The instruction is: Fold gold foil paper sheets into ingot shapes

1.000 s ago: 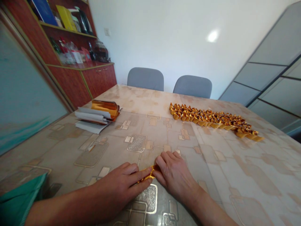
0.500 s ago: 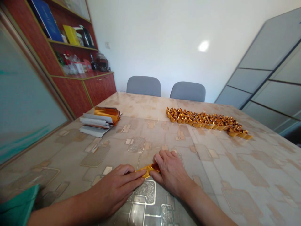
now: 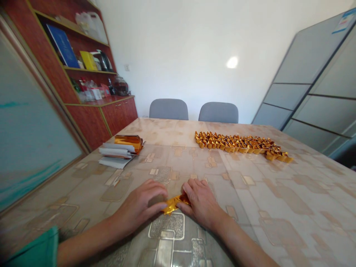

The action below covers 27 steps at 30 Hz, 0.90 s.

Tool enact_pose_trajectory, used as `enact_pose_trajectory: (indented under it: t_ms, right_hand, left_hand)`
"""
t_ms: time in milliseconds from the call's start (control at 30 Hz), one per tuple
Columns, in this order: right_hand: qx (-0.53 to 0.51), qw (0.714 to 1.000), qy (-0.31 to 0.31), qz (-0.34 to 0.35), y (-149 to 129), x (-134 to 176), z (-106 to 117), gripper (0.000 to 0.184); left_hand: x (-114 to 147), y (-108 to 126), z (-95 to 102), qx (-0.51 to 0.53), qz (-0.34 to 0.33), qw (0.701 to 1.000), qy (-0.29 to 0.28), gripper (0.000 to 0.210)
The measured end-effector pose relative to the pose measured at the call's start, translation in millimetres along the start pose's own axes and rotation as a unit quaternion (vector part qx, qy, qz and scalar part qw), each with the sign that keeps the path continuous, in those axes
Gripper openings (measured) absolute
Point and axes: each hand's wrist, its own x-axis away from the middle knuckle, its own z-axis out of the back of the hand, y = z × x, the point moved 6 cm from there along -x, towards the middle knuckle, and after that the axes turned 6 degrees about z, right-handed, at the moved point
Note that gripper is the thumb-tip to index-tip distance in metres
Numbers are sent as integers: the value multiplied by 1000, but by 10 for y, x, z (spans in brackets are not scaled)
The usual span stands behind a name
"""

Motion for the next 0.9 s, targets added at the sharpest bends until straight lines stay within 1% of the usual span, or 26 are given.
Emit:
enact_pose_trajectory:
  t_ms: [33,100,133,200,267,400,500,533,600,667,700,767,800,867,900]
  right_hand:
    - [-4,1000,4,-1,4,3,-1,22]
    - [-14,1000,11,-6,20,10,-1,24]
    - [-21,1000,13,-8,29,13,1,25]
    - [-42,999,13,-10,47,16,7,25]
    - [-72,997,11,-12,66,12,15,21]
    - [-151,988,23,-15,106,-10,46,4]
    - [-193,980,46,6,118,-32,77,4]
    - [-205,977,52,14,119,-41,86,2]
    - [-229,971,61,28,116,-68,110,8]
    - [-244,966,76,38,99,-115,166,13]
    - [-244,965,81,44,81,-151,203,13]
    - [-231,967,92,54,41,-245,290,13]
    - [-230,967,95,56,29,-302,330,13]
    - [-274,955,103,40,60,-415,392,16]
    - [-320,941,108,19,112,-463,406,18]
  left_hand:
    - [-82,-22,-6,-15,39,999,10,16]
    - [-205,-36,-97,-41,87,995,-21,27]
    - [-244,-35,-137,-44,98,994,-30,29]
    - [-276,-21,-203,-38,99,993,-45,24]
    - [-262,-23,-232,-21,100,994,-49,19]
    - [-203,-57,-246,43,112,992,-32,18]
    - [-191,-73,-295,116,110,987,-27,14]
    - [-196,-76,-313,133,106,985,-25,14]
    - [-217,-86,-325,153,101,983,-10,19]
    - [-246,-105,-300,166,100,981,16,21]
    - [-260,-115,-275,171,99,980,27,17]
    - [-284,-127,-196,178,89,979,50,10]
    - [-293,-131,-143,181,80,978,62,14]
    - [-301,-145,-24,190,62,976,91,19]
    - [-303,-159,32,202,58,972,105,20]
